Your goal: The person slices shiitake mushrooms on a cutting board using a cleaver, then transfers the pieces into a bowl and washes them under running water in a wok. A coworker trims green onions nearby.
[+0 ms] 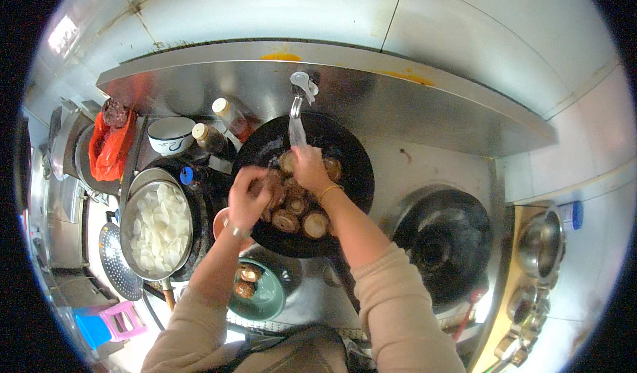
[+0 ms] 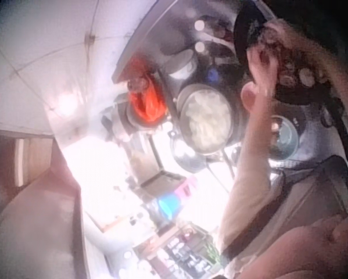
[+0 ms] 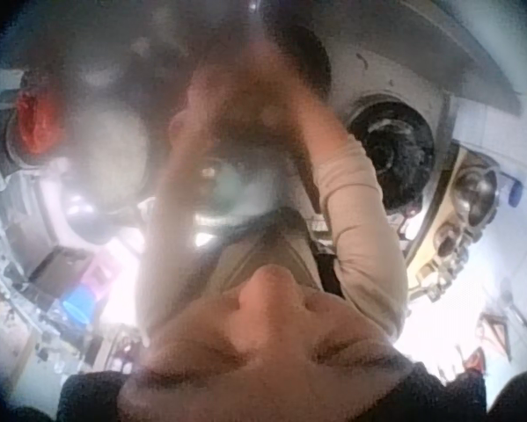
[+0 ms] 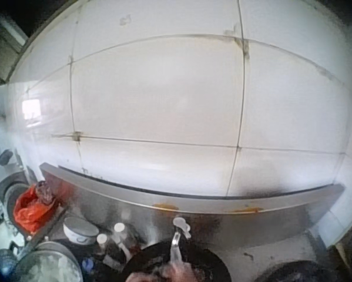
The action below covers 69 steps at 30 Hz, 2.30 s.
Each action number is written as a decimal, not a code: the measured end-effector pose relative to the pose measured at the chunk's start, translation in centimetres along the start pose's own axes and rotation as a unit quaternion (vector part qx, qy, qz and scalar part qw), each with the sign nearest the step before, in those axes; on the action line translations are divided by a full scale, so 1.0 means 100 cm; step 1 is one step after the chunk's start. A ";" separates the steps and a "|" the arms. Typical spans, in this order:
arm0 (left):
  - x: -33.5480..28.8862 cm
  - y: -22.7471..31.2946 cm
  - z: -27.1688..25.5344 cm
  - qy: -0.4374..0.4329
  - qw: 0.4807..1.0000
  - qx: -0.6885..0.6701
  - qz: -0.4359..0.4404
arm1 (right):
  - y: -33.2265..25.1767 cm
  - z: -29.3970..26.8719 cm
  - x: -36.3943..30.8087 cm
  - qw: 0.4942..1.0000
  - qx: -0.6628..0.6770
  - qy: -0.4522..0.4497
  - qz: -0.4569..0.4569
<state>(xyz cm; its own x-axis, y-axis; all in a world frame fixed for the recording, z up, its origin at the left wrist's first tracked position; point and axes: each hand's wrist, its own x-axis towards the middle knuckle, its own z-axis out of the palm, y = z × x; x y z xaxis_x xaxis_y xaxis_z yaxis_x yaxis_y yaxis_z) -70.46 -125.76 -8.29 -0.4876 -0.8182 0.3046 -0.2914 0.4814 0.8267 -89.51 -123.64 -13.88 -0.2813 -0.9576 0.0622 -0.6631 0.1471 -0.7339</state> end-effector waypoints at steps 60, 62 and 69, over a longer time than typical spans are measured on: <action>0.040 -0.009 0.121 0.083 0.996 -0.029 0.010 | 0.021 -0.004 -0.003 0.964 0.134 0.209 0.095; 0.046 -0.008 0.117 0.025 0.999 0.003 -0.022 | 0.027 0.001 -0.004 0.892 0.325 0.237 0.205; 0.073 -0.024 0.076 -0.017 0.974 -0.127 -0.189 | 0.012 -0.011 -0.021 0.980 -0.002 0.180 -0.089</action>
<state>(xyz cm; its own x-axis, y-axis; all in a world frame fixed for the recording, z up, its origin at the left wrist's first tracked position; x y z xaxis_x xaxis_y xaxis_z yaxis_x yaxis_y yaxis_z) -79.54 -130.57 -11.64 -0.4138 -0.9086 -0.0559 -0.2452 0.0521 0.9681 -90.48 -121.14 -14.18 -0.3872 -0.8186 0.4242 -0.7264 -0.0125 -0.6871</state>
